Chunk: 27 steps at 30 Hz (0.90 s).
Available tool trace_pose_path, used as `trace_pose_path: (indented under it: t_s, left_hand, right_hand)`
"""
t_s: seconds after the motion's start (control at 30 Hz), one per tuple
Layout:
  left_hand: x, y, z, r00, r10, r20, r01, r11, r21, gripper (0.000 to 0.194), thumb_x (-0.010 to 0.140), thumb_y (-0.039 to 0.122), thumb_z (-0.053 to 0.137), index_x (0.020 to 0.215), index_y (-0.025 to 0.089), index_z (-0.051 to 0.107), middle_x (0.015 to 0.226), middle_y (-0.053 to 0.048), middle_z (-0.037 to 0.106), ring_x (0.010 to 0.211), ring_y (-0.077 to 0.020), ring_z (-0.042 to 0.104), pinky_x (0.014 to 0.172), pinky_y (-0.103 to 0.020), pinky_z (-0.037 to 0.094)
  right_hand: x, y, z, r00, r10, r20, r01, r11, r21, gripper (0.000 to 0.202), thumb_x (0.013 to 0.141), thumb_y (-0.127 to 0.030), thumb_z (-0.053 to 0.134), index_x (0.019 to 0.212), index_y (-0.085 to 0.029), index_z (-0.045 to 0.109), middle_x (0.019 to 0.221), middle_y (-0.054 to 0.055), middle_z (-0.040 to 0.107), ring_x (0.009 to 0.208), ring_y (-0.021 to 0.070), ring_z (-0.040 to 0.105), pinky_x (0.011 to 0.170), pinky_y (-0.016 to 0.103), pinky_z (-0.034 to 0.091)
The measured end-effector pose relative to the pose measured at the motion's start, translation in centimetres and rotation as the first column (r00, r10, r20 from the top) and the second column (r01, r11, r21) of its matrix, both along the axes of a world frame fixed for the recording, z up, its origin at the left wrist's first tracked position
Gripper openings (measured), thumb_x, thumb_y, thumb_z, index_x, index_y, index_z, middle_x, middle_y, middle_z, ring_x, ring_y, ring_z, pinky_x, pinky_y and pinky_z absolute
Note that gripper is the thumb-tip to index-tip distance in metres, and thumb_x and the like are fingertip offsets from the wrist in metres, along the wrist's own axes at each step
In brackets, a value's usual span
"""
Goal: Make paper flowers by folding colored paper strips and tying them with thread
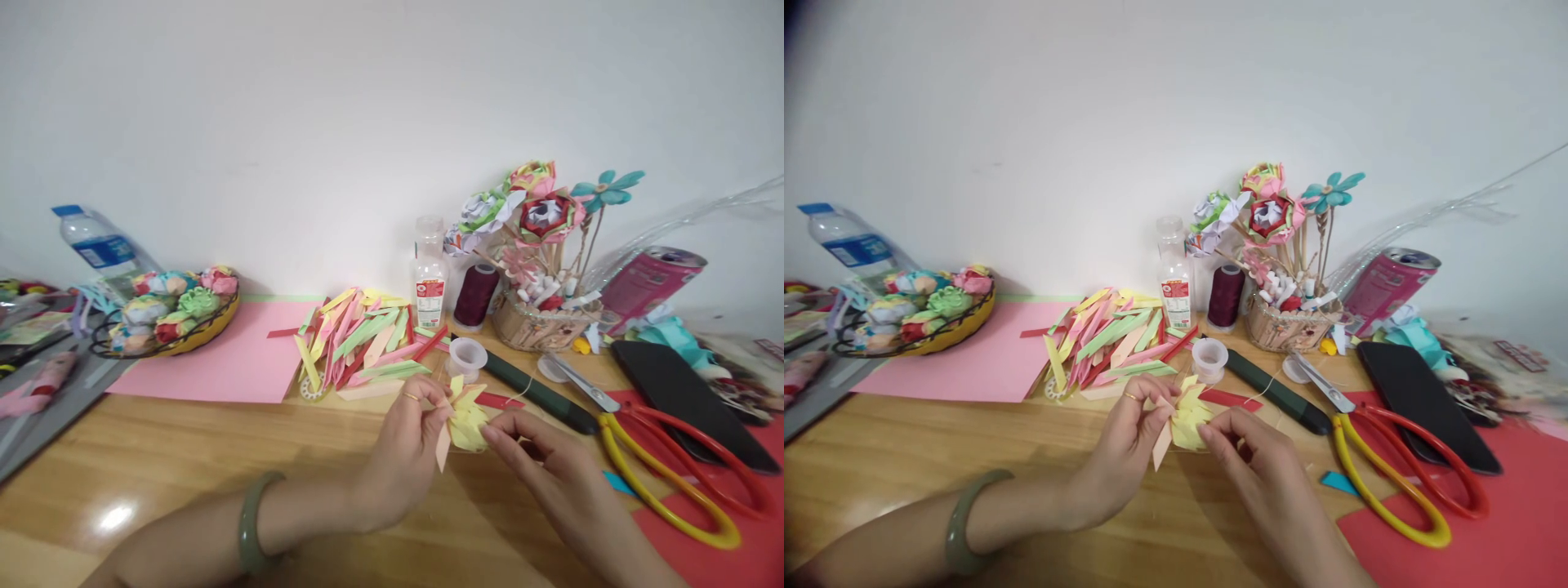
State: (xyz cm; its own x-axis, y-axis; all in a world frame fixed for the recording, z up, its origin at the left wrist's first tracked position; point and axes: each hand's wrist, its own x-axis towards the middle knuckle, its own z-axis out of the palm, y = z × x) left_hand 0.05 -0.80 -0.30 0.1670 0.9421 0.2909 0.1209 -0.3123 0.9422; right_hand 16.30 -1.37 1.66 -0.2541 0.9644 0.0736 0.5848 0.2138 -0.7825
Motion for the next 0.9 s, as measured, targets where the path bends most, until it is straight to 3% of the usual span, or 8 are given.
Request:
trace_pose_path:
  t_s: [0.3, 0.4, 0.5, 0.63, 0.77, 0.9]
  left_hand:
    - [-0.1, -0.1, 0.1, 0.998, -0.010, 0.055, 0.015, 0.996, -0.089, 0.008, 0.087, 0.025, 0.037, 0.083, 0.019, 0.040, 0.088, -0.003, 0.045, 0.087, -0.0150, 0.045, 0.081, -0.031, 0.036]
    - [0.0, 0.2, 0.1, 0.988, -0.026, 0.150, 0.050, 0.986, -0.157, 0.012, 0.086, 0.031, 0.040, 0.083, 0.019, 0.040, 0.085, -0.002, 0.045, 0.081, -0.0140, 0.045, 0.075, -0.029, 0.037]
    - [0.0, 0.8, 0.3, 0.942, -0.087, 0.325, 0.171, 0.955, -0.241, 0.020, 0.081, 0.037, 0.048, 0.077, 0.019, 0.040, 0.080, 0.000, 0.046, 0.073, -0.0121, 0.045, 0.068, -0.026, 0.036]
    - [0.0, 1.2, 1.0, 0.812, -0.167, 0.559, 0.407, 0.849, -0.338, 0.026, 0.072, 0.036, 0.061, 0.072, 0.016, 0.044, 0.075, 0.000, 0.047, 0.068, -0.0097, 0.046, 0.064, -0.022, 0.036]
    - [0.0, 1.3, 1.5, 0.708, -0.104, 0.698, 0.553, 0.697, -0.457, 0.025, 0.063, 0.025, 0.069, 0.071, 0.014, 0.048, 0.076, 0.000, 0.051, 0.069, -0.0100, 0.051, 0.063, -0.022, 0.039]
    - [-0.1, 1.5, 1.1, 0.626, -0.120, 0.770, 0.656, 0.614, -0.438, 0.016, 0.063, 0.016, 0.065, 0.067, 0.013, 0.049, 0.071, -0.001, 0.052, 0.063, -0.0093, 0.051, 0.060, -0.021, 0.040]
  right_hand:
    - [0.2, -0.3, -0.2, 0.998, -0.045, 0.046, 0.040, 0.994, 0.102, 0.030, 0.084, -0.039, 0.042, 0.063, -0.020, 0.049, 0.058, -0.002, 0.048, 0.054, 0.0118, 0.044, 0.049, 0.022, 0.035]
    - [0.3, -0.3, 0.1, 0.996, -0.093, 0.010, 0.091, 0.988, 0.123, 0.031, 0.082, -0.041, 0.044, 0.059, -0.020, 0.047, 0.055, -0.002, 0.046, 0.051, 0.0115, 0.043, 0.047, 0.022, 0.034]
    - [0.4, -0.2, 0.7, 0.978, -0.175, -0.113, 0.188, 0.976, 0.110, 0.031, 0.081, -0.043, 0.045, 0.059, -0.020, 0.048, 0.056, -0.002, 0.047, 0.052, 0.0121, 0.045, 0.046, 0.022, 0.036]
    - [0.3, 0.2, 1.4, 0.930, -0.214, -0.300, 0.201, 0.977, -0.072, 0.023, 0.078, -0.044, 0.050, 0.078, -0.022, 0.059, 0.072, 0.001, 0.060, 0.066, 0.0159, 0.056, 0.056, 0.023, 0.045]
    - [0.2, 0.3, 1.7, 0.897, -0.182, -0.402, 0.074, 0.960, -0.269, 0.028, 0.075, -0.045, 0.053, 0.090, -0.022, 0.062, 0.091, 0.005, 0.065, 0.087, 0.0219, 0.059, 0.074, 0.030, 0.048]
    - [0.1, 0.1, 1.9, 0.890, -0.166, -0.426, -0.001, 0.931, -0.364, 0.030, 0.073, -0.045, 0.055, 0.091, -0.021, 0.063, 0.089, 0.004, 0.066, 0.082, 0.0207, 0.061, 0.071, 0.030, 0.048]
